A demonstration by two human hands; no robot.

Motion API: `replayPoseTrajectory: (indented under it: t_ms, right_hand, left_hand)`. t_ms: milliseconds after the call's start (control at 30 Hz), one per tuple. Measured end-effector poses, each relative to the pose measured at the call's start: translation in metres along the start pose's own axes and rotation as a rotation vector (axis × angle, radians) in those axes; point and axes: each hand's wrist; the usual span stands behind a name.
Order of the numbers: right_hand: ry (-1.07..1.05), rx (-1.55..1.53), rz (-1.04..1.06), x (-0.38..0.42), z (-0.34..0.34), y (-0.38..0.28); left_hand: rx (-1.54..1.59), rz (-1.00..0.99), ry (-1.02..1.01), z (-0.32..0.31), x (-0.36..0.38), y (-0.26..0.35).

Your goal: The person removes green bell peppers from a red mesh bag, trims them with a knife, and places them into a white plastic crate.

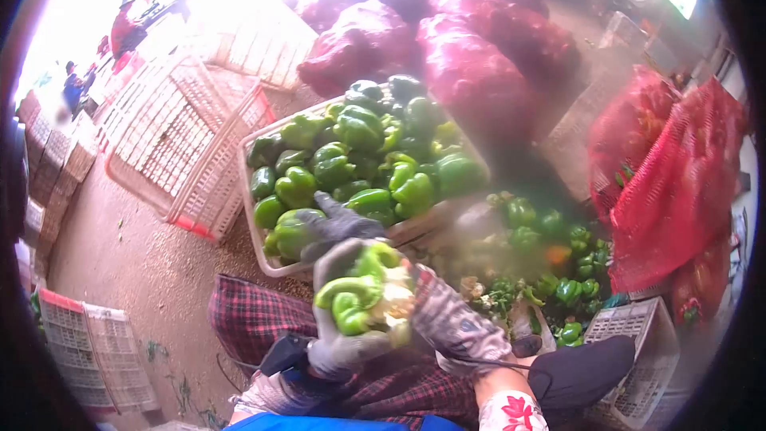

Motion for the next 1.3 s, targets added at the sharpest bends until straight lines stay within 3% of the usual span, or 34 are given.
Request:
replayPoseTrajectory:
  t_ms: [67, 133, 200, 267, 300, 333, 400, 467, 533, 567, 633, 733, 767, 867, 900, 1000, 1067, 1133, 1167, 1200, 1267, 1300]
  right_hand:
    - [0.2, -0.802, -0.542, 0.02, 0.069, -0.033]
    - [0.481, -1.28, -0.719, 0.056, 0.134, -0.063]
    - [0.234, -1.073, -0.81, 0.092, 0.179, -0.082]
    - [0.09, -0.873, -0.739, 0.111, 0.187, -0.107]
    - [0.003, -0.518, -0.675, 0.114, 0.196, -0.124]
    - [0.008, -0.29, -0.725, 0.127, 0.19, -0.125]
    - [0.03, -0.323, -0.81, 0.145, 0.184, -0.123]
    - [0.253, -0.426, -0.771, 0.159, 0.169, -0.12]
    - [0.417, -0.388, -0.725, 0.171, 0.152, -0.117]
    - [0.471, -0.294, -0.695, 0.176, 0.145, -0.113]
    - [0.544, -0.164, -0.619, 0.18, 0.136, -0.106]
    - [0.35, -0.186, -0.752, 0.184, 0.143, -0.125]
    - [0.392, -0.279, -0.759, 0.189, 0.135, -0.12]
    - [0.222, -0.624, -0.814, 0.194, 0.147, -0.119]
    - [0.215, -0.613, -0.712, 0.193, 0.147, -0.114]
    - [0.124, -1.239, -0.972, 0.204, 0.157, -0.107]
    - [0.006, -0.721, -0.879, 0.206, 0.158, -0.101]
    - [-0.146, -0.135, -0.713, 0.198, 0.17, -0.105]
    - [-0.123, -0.082, -0.537, 0.193, 0.175, -0.108]
    - [-0.178, -0.036, -0.594, 0.193, 0.173, -0.108]
    - [-0.295, 0.055, -0.307, 0.184, 0.17, -0.099]
    - [-0.264, 0.019, -0.314, 0.178, 0.171, -0.106]
  left_hand:
    - [0.029, -0.004, 0.071, 0.0, -0.004, 0.004]
    - [-0.183, -0.123, 0.021, 0.007, -0.008, -0.016]
    - [-0.243, -0.032, -0.01, 0.002, -0.007, -0.031]
    - [-0.438, -0.033, -0.119, -0.004, -0.003, -0.05]
    - [-0.529, -0.052, -0.184, -0.008, -0.002, -0.055]
    - [-0.626, -0.088, -0.292, -0.013, -0.005, -0.05]
    - [-0.732, -0.138, -0.481, -0.024, -0.01, -0.041]
    - [-0.389, 0.048, -0.545, -0.025, -0.007, -0.04]
    - [0.214, 0.46, -0.24, -0.035, 0.012, -0.055]
    - [0.291, 0.609, -0.18, -0.039, 0.012, -0.053]
    - [0.305, 0.658, -0.122, -0.051, 0.016, -0.056]
    - [0.376, 0.738, -0.064, -0.05, 0.021, -0.064]
    - [0.399, 0.766, -0.067, -0.052, 0.022, -0.064]
    - [0.366, 0.832, -0.018, -0.055, 0.028, -0.062]
    - [0.401, 0.84, -0.067, -0.052, 0.029, -0.063]
    - [0.514, 0.871, -0.205, -0.041, 0.039, -0.075]
    - [0.418, 0.792, -0.212, -0.041, 0.047, -0.081]
    - [0.122, 0.466, -0.34, -0.043, 0.049, -0.078]
    - [-0.046, 0.278, -0.362, -0.041, 0.049, -0.075]
    - [-0.21, 0.1, -0.351, -0.039, 0.05, -0.072]
    - [0.892, 1.125, 0.099, -0.024, 0.04, -0.054]
    - [0.765, 1.084, 0.227, -0.019, 0.045, -0.058]
Point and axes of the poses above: each hand's wrist, its own x-axis away from the middle knuckle, its own z-axis out of the back of the hand, y = z × x, and after that the axes turned 4 degrees about -z, right-handed
